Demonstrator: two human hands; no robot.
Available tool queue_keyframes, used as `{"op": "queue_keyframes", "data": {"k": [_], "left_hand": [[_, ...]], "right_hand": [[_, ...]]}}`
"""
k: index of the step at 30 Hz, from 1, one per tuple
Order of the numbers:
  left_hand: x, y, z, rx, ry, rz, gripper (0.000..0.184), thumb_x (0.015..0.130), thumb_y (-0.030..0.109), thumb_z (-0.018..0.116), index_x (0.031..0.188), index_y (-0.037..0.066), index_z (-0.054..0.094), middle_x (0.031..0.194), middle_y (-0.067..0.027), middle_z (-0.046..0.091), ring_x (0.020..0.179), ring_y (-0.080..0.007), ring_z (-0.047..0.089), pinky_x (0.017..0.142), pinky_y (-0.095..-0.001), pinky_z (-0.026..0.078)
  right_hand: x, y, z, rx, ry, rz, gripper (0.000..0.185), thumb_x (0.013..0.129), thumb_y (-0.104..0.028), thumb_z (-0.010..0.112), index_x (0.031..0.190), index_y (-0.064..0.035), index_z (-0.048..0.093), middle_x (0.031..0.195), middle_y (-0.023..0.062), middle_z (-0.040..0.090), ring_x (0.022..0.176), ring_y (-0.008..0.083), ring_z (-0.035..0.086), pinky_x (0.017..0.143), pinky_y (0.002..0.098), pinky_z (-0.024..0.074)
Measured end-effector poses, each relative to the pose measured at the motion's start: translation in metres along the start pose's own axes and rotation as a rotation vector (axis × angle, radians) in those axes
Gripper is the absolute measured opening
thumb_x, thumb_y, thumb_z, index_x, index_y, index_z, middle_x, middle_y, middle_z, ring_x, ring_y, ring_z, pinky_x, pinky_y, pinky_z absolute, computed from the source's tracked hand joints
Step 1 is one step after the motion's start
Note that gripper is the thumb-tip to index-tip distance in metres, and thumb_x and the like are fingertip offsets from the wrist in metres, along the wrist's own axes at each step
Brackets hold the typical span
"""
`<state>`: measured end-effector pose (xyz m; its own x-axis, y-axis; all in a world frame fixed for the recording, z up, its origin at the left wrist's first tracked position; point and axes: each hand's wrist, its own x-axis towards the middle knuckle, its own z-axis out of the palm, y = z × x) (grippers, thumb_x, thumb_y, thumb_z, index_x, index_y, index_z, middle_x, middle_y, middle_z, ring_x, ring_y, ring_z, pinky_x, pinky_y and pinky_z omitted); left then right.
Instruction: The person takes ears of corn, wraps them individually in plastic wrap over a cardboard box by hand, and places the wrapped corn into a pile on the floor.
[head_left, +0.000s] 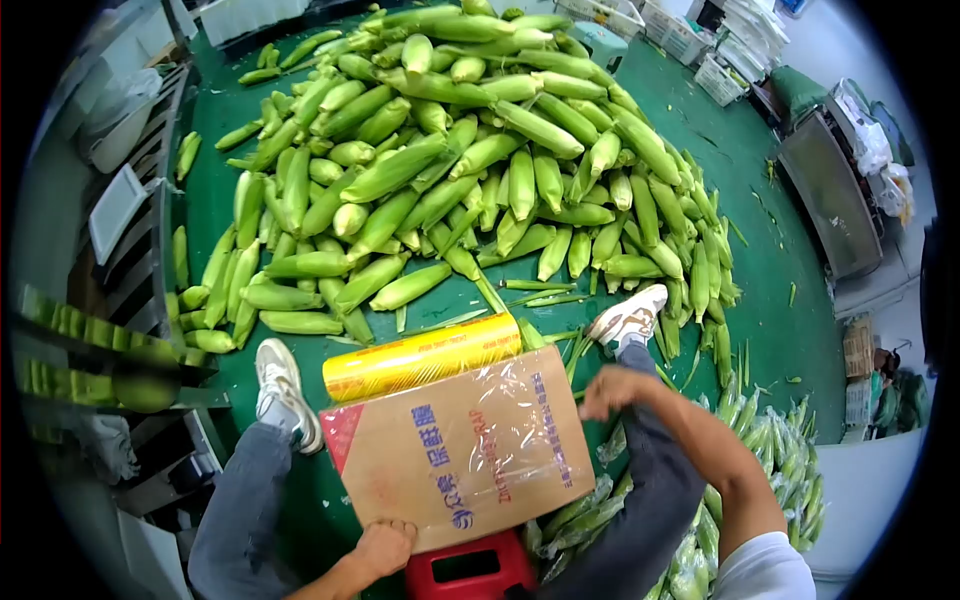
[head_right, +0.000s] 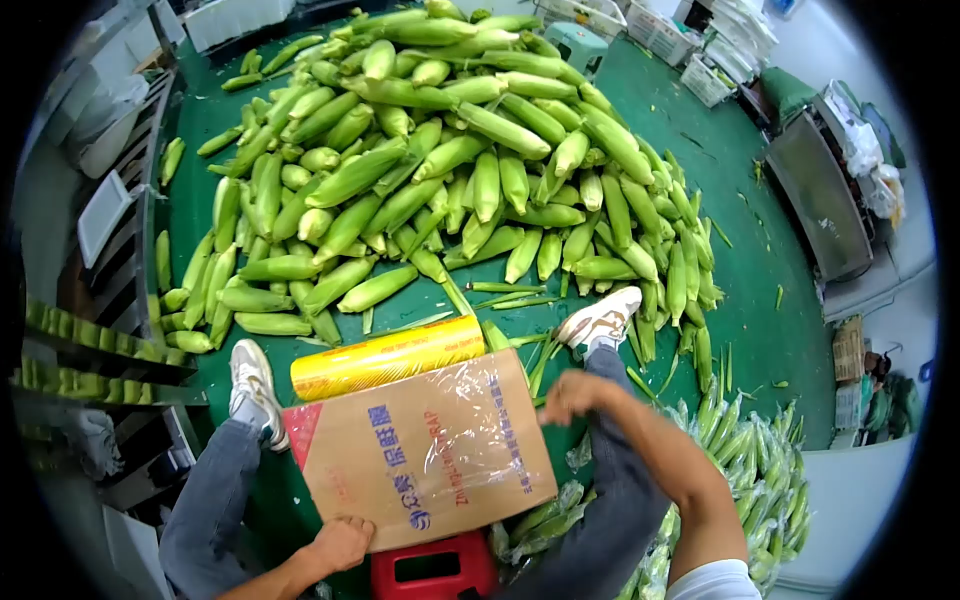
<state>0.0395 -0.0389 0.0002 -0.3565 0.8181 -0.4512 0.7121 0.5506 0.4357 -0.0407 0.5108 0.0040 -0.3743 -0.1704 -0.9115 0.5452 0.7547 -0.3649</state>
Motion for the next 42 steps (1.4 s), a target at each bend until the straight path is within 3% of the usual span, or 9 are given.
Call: {"op": "queue_keyframes", "data": {"k": [4,9,13,17,21,27,32,38,42], "left_hand": [[0.008,0.012,-0.010,0.020,-0.002,-0.117,0.013,0.083,0.012,0.056,0.093,0.005,0.061,0.084,-0.0139,0.065,0.076,-0.0273,0.067,0.067,-0.0405,0.056],[0.015,0.018,-0.012,0.153,-0.083,-0.209,0.015,0.085,0.019,0.055,0.096,0.009,0.059,0.085,-0.0103,0.060,0.078,-0.0258,0.062,0.069,-0.0427,0.051],[0.013,0.014,-0.002,0.073,-0.113,-0.167,0.015,0.085,0.019,0.056,0.092,0.007,0.059,0.085,-0.0139,0.064,0.077,-0.0294,0.065,0.066,-0.0455,0.053],[0.007,0.015,0.000,0.025,-0.019,-0.126,0.009,0.085,0.016,0.056,0.086,0.008,0.058,0.080,-0.0151,0.065,0.072,-0.0287,0.066,0.064,-0.0407,0.055],[-0.006,0.017,0.008,0.057,0.134,-0.073,0.011,0.088,0.013,0.053,0.091,0.004,0.058,0.083,-0.0158,0.065,0.072,-0.0311,0.067,0.066,-0.0415,0.056],[-0.037,0.025,-0.022,-0.145,0.213,-0.060,0.009,0.089,0.010,0.055,0.094,0.003,0.057,0.079,-0.0171,0.065,0.070,-0.0332,0.068,0.064,-0.0464,0.056],[-0.007,0.015,-0.040,-1.256,0.551,-0.511,0.013,0.094,0.012,0.057,0.087,0.002,0.060,0.076,-0.0179,0.066,0.065,-0.0343,0.065,0.062,-0.0414,0.054],[0.080,0.014,-0.031,-0.742,1.051,-0.645,0.016,0.091,0.016,0.065,0.087,0.001,0.061,0.084,-0.0171,0.065,0.079,-0.0375,0.063,0.074,-0.0451,0.051],[0.058,0.044,-0.024,-0.314,0.999,-0.263,0.051,0.080,0.016,0.076,0.123,-0.004,0.056,0.120,-0.0232,0.057,0.111,-0.0426,0.053,0.097,-0.0491,0.044]], "right_hand": [[0.118,-0.013,-0.105,0.783,0.787,-0.079,0.046,0.091,-0.048,0.069,0.090,-0.0020,0.066,0.077,0.0113,0.064,0.067,0.0200,0.063,0.050,0.0374,0.0494],[0.268,-0.046,-0.161,0.289,1.404,0.313,0.084,0.079,-0.059,0.076,0.125,0.0074,0.051,0.119,0.0313,0.066,0.112,0.0460,0.064,0.096,0.0499,0.0501],[0.216,-0.034,-0.163,0.468,1.154,0.278,0.054,0.083,-0.041,0.077,0.110,0.0043,0.067,0.106,0.0245,0.071,0.098,0.0400,0.070,0.085,0.0491,0.0554],[0.061,-0.032,-0.103,1.150,0.303,-0.200,0.039,0.095,-0.039,0.066,0.116,-0.0058,0.064,0.089,0.0091,0.071,0.061,0.0139,0.061,0.049,0.0260,0.0428],[-0.054,-0.118,0.078,0.085,0.877,-0.508,0.066,0.078,-0.008,0.081,0.139,-0.0025,0.055,0.122,0.0206,0.069,0.105,0.0327,0.071,0.088,0.0383,0.0561],[-0.034,-0.128,0.191,-0.743,0.793,-0.876,0.069,0.074,-0.007,0.072,0.141,-0.0115,0.054,0.125,0.0145,0.063,0.097,0.0328,0.064,0.087,0.0436,0.0520],[-0.026,-0.138,0.190,-0.752,0.698,-0.727,0.066,0.075,-0.008,0.071,0.139,-0.0133,0.054,0.125,0.0136,0.063,0.100,0.0335,0.064,0.086,0.0431,0.0529],[-0.015,-0.148,0.148,-0.590,0.487,-0.691,0.062,0.073,-0.015,0.083,0.131,-0.0101,0.062,0.117,0.0167,0.066,0.104,0.0388,0.064,0.087,0.0417,0.0544],[0.002,-0.109,0.154,-0.013,0.708,-0.720,0.062,0.067,-0.025,0.091,0.120,-0.0052,0.068,0.112,0.0204,0.065,0.102,0.0380,0.062,0.089,0.0433,0.0519]]}}
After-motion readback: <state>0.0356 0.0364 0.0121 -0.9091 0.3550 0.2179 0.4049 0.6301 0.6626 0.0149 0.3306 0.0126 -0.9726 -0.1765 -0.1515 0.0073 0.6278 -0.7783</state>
